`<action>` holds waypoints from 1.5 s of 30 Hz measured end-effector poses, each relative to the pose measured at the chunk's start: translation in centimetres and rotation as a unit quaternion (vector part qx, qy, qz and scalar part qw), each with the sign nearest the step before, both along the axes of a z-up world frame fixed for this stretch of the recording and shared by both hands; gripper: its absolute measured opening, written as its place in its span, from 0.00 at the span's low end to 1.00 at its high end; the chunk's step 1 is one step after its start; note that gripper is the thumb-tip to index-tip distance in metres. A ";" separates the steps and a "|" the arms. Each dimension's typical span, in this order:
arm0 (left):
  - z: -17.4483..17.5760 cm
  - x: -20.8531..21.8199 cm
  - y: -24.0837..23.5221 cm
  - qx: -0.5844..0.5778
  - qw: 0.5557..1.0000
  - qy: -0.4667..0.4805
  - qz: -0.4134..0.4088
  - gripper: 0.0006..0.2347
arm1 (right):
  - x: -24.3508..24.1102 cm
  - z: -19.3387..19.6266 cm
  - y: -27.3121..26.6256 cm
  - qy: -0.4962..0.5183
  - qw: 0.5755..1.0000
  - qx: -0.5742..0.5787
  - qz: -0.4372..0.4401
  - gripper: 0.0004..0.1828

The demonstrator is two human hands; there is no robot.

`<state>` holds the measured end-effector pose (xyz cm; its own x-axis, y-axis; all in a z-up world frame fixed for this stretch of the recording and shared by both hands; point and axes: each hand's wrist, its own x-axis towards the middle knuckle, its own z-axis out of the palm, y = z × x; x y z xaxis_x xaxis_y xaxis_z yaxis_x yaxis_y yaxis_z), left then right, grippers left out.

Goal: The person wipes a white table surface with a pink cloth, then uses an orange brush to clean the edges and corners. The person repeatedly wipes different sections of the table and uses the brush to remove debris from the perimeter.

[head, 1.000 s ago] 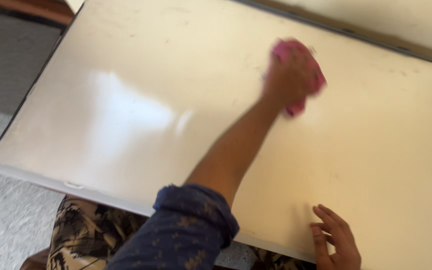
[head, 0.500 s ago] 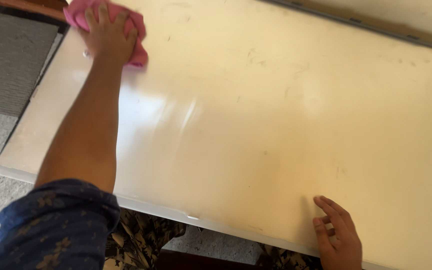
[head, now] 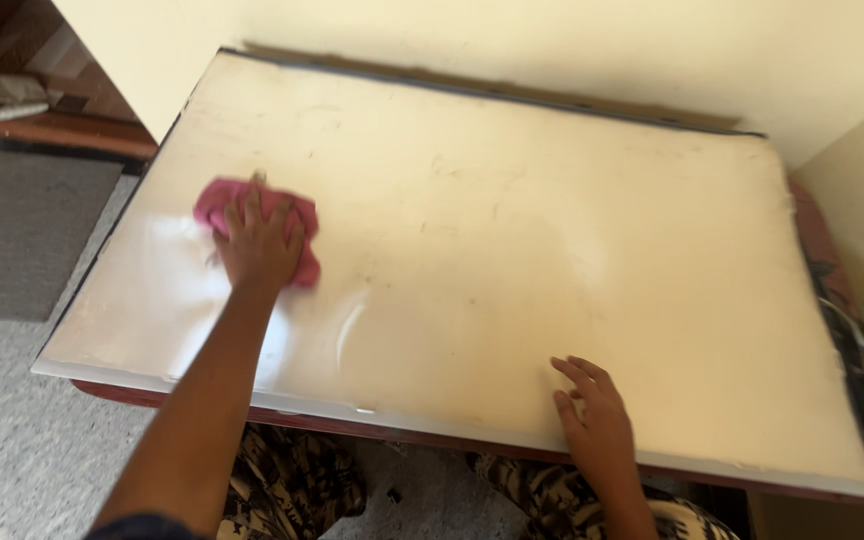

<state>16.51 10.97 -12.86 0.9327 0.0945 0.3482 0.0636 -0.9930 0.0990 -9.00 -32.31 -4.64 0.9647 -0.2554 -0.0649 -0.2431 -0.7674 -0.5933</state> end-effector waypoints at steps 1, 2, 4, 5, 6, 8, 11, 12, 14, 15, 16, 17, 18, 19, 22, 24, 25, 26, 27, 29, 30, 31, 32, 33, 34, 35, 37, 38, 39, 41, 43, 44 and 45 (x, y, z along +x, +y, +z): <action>0.3 -1.7 -0.4 0.001 1.000 -0.005 -0.002 0.20 | -0.2 -0.1 0.0 -0.014 1.000 -0.005 0.005 0.22; 0.7 -3.3 -0.9 0.004 1.000 0.006 0.004 0.21 | -0.4 -0.2 0.1 -0.027 1.000 -0.009 0.010 0.22; 1.3 -6.5 -1.5 0.010 0.999 0.029 0.018 0.22 | -0.5 -0.4 0.3 -0.034 0.999 -0.009 0.006 0.22; 1.7 -7.8 -1.6 0.015 0.999 0.042 0.016 0.22 | -0.6 -0.4 0.5 -0.037 0.999 -0.010 0.004 0.23; 2.0 -9.1 -1.7 0.019 0.998 0.057 0.016 0.23 | -0.9 -0.3 0.7 -0.058 0.998 -0.027 0.017 0.22; 2.5 -11.6 -2.0 0.026 0.997 0.078 0.013 0.23 | -1.5 -0.1 1.2 -0.099 0.992 -0.061 0.045 0.22; 3.3 -14.8 -2.3 0.037 0.995 0.096 0.005 0.23 | -2.0 0.6 1.9 -0.044 0.998 -0.031 0.043 0.22; 3.5 -15.7 -2.4 0.042 0.994 0.101 0.000 0.23 | -2.2 0.8 2.2 -0.040 0.998 -0.024 0.042 0.22; 3.9 -17.2 -2.7 0.055 0.993 0.102 -0.003 0.23 | -2.6 1.3 2.6 -0.033 0.999 -0.009 0.039 0.21; 4.0 -17.9 -2.9 0.063 0.993 0.099 -0.001 0.23 | -2.7 1.5 2.8 -0.041 0.998 -0.004 0.042 0.21; 4.2 -18.1 -3.1 0.071 0.993 0.094 0.000 0.23 | -2.8 1.7 3.0 -0.050 0.998 0.001 0.044 0.21; 4.3 -17.9 -3.3 0.069 0.992 0.106 0.005 0.23 | -2.8 1.8 3.1 -0.059 0.997 0.007 0.047 0.21; 4.5 -17.7 -3.5 0.067 0.991 0.118 0.011 0.23 | -2.8 2.0 3.3 -0.066 0.997 0.006 0.047 0.21; 4.5 -17.3 -3.6 0.065 0.989 0.131 0.017 0.24 | -2.8 2.1 3.4 -0.074 0.996 0.005 0.047 0.21; 4.6 -15.2 -4.0 0.052 0.987 0.149 0.015 0.23 | -2.4 2.3 3.7 -0.086 0.995 0.001 0.048 0.21; 4.2 -13.3 -4.4 0.045 0.990 0.136 0.016 0.24 | -2.3 2.3 3.9 -0.088 0.995 -0.001 0.050 0.21; 3.9 -12.3 -4.5 0.041 0.990 0.131 0.016 0.24 | -2.2 2.4 4.0 -0.090 0.995 -0.002 0.051 0.21; 3.5 -11.3 -4.6 0.041 0.992 0.118 0.013 0.24 | -2.2 2.4 4.0 -0.090 0.994 -0.003 0.053 0.21; 3.1 -10.3 -4.7 0.040 0.994 0.106 0.010 0.24 | -2.3 2.5 4.0 -0.089 0.995 -0.001 0.051 0.21; 2.4 -8.2 -5.0 0.037 0.996 0.082 0.005 0.23 | -2.3 2.8 4.0 -0.085 0.995 0.000 0.047 0.21; 2.0 -7.1 -5.1 0.035 0.997 0.070 0.003 0.23 | -2.2 2.9 4.0 -0.078 0.996 -0.001 0.046 0.21; 1.7 -6.0 -5.2 0.033 0.998 0.059 0.002 0.23 | -2.1 3.0 4.1 -0.072 0.996 -0.002 0.045 0.21; 1.3 -4.9 -5.3 0.032 0.998 0.052 0.000 0.23 | -2.2 3.0 4.1 -0.064 0.997 -0.003 0.043 0.20; 1.0 -3.7 -5.3 0.031 0.998 0.046 -0.002 0.23 | -2.1 3.0 4.1 -0.064 0.997 -0.002 0.044 0.21; 0.8 -2.5 -5.3 0.029 0.999 0.039 -0.003 0.23 | -2.0 3.0 4.1 -0.064 0.997 -0.002 0.046 0.21; 0.5 -1.3 -5.4 0.025 0.999 0.030 -0.007 0.23 | -1.8 3.1 4.1 -0.064 0.997 -0.003 0.048 0.21; 0.2 0.9 -5.3 0.018 1.000 0.010 -0.011 0.23 | -1.2 3.0 4.0 -0.040 0.998 0.001 0.047 0.20; 0.0 1.9 -5.3 0.015 1.000 0.020 -0.010 0.23 | -1.1 2.9 4.0 -0.025 0.999 0.003 0.048 0.20; -0.1 2.9 -5.2 0.012 0.999 0.031 -0.010 0.22 | -1.0 2.8 4.0 -0.031 0.998 0.008 0.051 0.20; -0.2 4.1 -5.3 0.003 0.998 0.056 -0.006 0.22 | -0.5 2.7 3.9 -0.049 0.997 0.014 0.056 0.19; 0.1 4.8 -5.5 -0.006 0.997 0.079 0.000 0.22 | -0.4 3.1 3.5 -0.035 0.998 0.024 0.036 0.19; 0.2 4.9 -5.4 -0.002 0.997 0.074 -0.002 0.23 | -0.3 3.1 3.5 -0.030 0.999 0.031 0.026 0.19; 0.3 4.8 -5.4 0.002 0.998 0.068 -0.005 0.23 | -0.3 3.2 3.4 -0.048 0.998 0.020 0.032 0.18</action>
<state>21.33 5.54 -12.54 0.9720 0.0839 0.2194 0.0665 -0.9941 0.0854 -9.28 -28.87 -1.49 0.9813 -0.1913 0.0202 -0.1340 -0.7553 -0.6416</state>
